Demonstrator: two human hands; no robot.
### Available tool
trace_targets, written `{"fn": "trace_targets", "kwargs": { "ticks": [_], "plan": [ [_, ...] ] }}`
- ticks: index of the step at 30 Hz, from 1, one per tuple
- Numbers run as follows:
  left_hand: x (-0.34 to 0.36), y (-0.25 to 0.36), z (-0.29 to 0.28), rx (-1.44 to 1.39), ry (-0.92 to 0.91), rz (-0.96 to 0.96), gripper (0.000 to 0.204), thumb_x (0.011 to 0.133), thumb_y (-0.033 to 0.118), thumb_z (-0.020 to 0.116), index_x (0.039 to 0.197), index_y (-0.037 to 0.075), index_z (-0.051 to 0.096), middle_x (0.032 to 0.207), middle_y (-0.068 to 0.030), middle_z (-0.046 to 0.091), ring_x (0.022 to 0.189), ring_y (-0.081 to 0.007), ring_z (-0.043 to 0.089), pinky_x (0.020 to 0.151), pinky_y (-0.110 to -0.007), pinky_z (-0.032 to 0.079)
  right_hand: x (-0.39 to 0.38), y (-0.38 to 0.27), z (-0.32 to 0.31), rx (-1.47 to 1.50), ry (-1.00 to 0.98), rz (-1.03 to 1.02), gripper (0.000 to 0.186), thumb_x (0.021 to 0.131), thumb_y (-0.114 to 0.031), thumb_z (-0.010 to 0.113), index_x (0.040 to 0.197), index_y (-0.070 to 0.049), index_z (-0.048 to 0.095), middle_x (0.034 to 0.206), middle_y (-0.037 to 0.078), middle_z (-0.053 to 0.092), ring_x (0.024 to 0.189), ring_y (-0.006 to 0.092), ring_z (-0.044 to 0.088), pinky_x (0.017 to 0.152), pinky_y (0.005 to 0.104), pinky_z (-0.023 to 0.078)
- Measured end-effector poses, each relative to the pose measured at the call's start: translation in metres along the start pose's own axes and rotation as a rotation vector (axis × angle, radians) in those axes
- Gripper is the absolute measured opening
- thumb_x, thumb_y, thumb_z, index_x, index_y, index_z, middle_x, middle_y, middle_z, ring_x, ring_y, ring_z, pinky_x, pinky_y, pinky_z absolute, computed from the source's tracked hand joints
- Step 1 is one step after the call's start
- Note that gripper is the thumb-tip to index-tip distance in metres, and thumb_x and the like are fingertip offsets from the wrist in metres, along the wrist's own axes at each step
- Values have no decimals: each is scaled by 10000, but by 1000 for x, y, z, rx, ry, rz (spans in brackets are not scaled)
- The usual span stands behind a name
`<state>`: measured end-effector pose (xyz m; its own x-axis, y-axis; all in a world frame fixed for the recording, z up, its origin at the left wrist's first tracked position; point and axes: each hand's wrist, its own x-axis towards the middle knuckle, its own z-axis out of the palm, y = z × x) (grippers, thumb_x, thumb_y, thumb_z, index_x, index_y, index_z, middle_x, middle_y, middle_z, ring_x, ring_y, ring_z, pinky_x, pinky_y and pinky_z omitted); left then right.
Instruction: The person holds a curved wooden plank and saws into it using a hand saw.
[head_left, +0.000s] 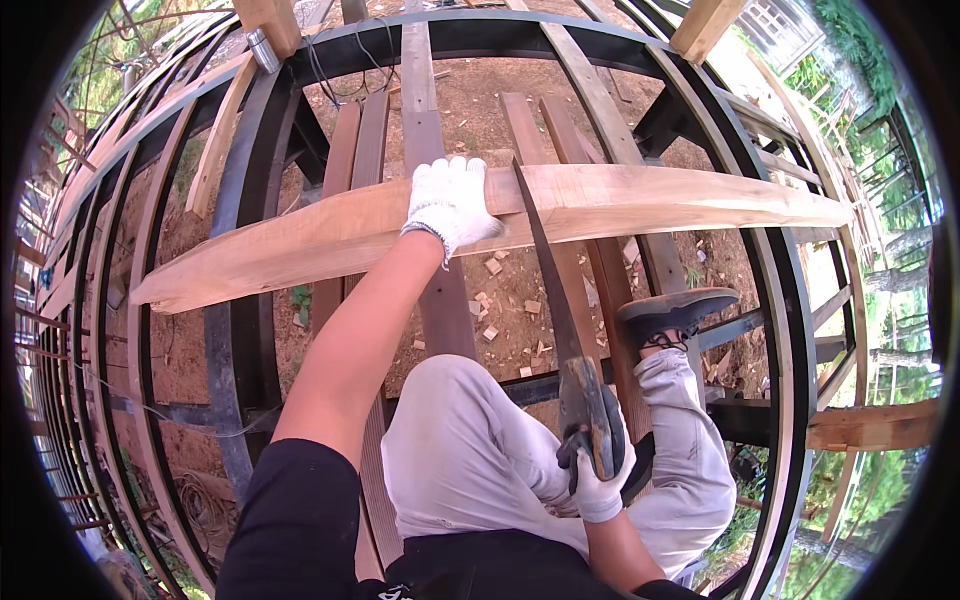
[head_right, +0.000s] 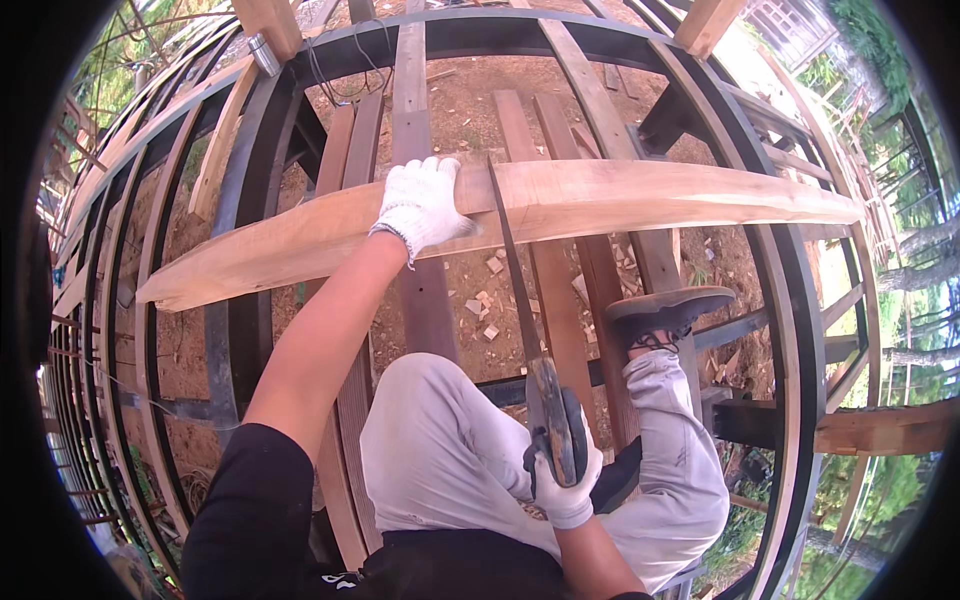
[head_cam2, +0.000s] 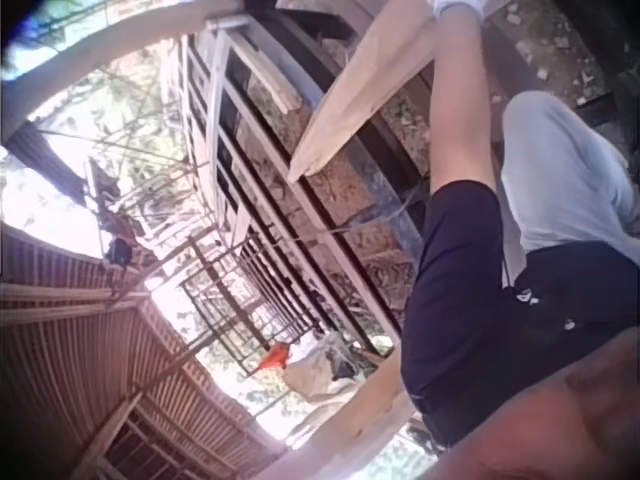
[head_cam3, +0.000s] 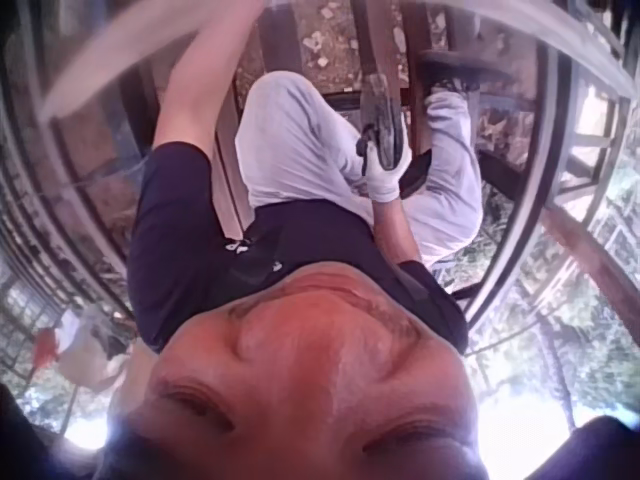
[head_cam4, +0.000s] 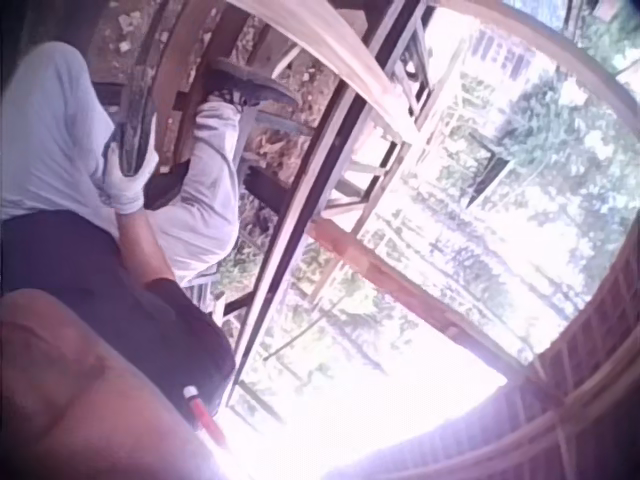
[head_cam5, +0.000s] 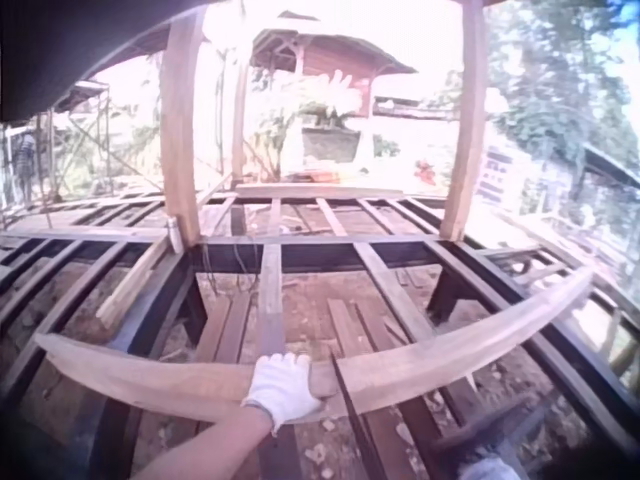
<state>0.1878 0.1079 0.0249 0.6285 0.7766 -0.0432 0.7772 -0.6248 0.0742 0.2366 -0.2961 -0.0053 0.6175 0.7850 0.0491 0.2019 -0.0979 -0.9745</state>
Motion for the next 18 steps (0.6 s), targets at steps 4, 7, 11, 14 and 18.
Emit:
{"fn": "trace_targets", "kwargs": {
  "ticks": [4, 7, 11, 14, 18],
  "plan": [
    [-6, 2, 2, -26, 52, 33, 930, 716, 642, 862, 1429, 101, 610, 1324, -129, 657, 1255, -291, 618, 1085, -429, 452, 69, 29, 33, -35, 39, -154, 676, 872, -78, 689, 1507, 96, 538, 1376, 249, 709, 1274, 246, 692, 1073, 368, 525],
    [-2, 6, 7, -44, 73, 40, 909, 703, 627, 872, 1404, 103, 627, 1302, -135, 668, 1251, -295, 628, 1076, -430, 466, 189, 26, 83, 27, 123, -184, 607, 909, -47, 741, 1489, 34, 580, 1131, 180, 790, 1001, 187, 754, 927, 378, 587],
    [4, 8, 1, -53, 43, 30, 872, 708, 597, 873, 1389, 103, 642, 1302, -149, 682, 1262, -307, 649, 1079, -441, 490, 231, 31, 92, 9, 87, -129, 582, 933, -67, 744, 1486, 21, 586, 1153, 117, 763, 991, 141, 708, 922, 333, 575],
    [4, -1, 4, -27, 43, 24, 867, 715, 589, 869, 1393, 101, 636, 1305, -153, 682, 1258, -322, 650, 1082, -447, 490, 145, 35, 71, 122, 77, -3, 613, 923, -65, 752, 1496, 48, 568, 1155, 128, 757, 922, 137, 704, 878, 353, 586],
    [5, 5, 2, -41, 79, 39, 882, 714, 594, 874, 1405, 105, 626, 1301, -158, 679, 1260, -328, 641, 1089, -448, 482, 3, 20, 2, 139, 53, 29, 714, 937, -190, 696, 1546, 112, 477, 1410, 253, 684, 1264, 287, 695, 1073, 386, 528]
  ]
}}
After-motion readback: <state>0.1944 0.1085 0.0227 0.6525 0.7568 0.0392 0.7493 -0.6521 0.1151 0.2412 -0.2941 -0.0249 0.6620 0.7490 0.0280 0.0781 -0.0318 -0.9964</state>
